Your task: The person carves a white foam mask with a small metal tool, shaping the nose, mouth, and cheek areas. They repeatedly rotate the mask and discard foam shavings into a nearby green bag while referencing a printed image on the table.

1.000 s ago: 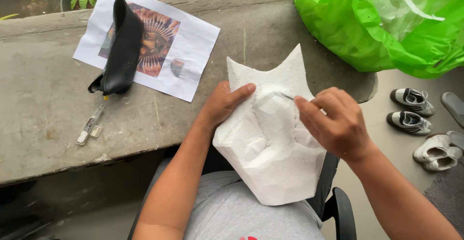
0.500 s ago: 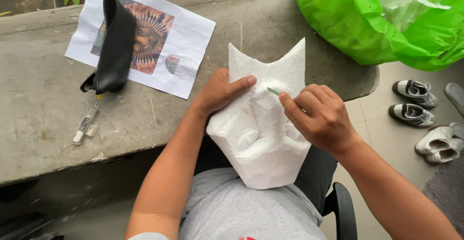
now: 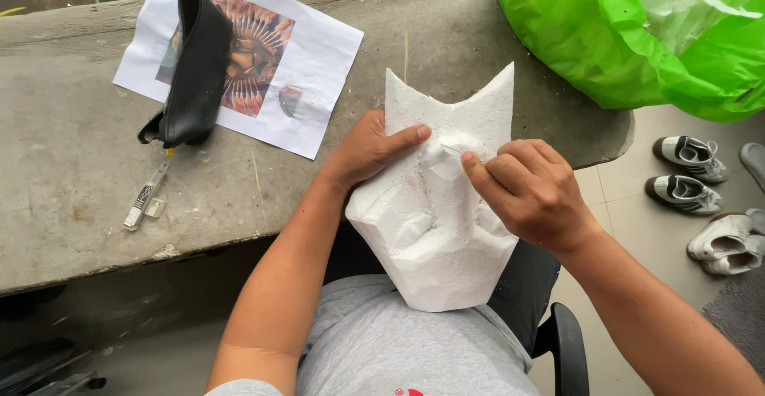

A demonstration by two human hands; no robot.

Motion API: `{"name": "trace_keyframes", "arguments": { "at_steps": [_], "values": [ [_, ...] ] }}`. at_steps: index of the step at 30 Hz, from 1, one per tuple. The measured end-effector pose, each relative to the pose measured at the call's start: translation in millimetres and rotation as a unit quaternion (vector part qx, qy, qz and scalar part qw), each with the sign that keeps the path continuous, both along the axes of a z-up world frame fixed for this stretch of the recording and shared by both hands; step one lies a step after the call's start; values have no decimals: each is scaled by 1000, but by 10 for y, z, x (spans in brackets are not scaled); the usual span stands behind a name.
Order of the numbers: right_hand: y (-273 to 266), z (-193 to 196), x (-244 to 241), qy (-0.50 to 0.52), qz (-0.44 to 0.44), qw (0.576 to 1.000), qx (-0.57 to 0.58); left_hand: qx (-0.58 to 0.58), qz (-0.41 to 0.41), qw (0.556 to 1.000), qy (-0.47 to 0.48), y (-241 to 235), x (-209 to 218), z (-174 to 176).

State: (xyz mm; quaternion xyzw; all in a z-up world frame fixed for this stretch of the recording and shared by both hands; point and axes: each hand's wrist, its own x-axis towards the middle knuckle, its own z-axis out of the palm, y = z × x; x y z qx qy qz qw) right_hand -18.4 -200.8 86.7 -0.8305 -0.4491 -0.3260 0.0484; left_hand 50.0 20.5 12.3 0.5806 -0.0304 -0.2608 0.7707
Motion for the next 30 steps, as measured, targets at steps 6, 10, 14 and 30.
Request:
{"name": "trace_keyframes", "arguments": {
  "at_steps": [6, 10, 14, 30],
  "values": [
    [13, -12, 30, -5, 1, 1000, -13, -3, -6, 1000, 0, 4, -7, 43],
    [23, -30, 65, -13, 4, 1000, -18, -8, -12, 1000, -1, -8, 3, 57],
    [16, -8, 74, -22, 13, 999, -30, -4, -12, 1000, -3, -7, 25, 23],
    [28, 158, 108, -4, 10, 1000, -25, -15, -18, 1000, -14, -1, 53, 102]
  ]
}}
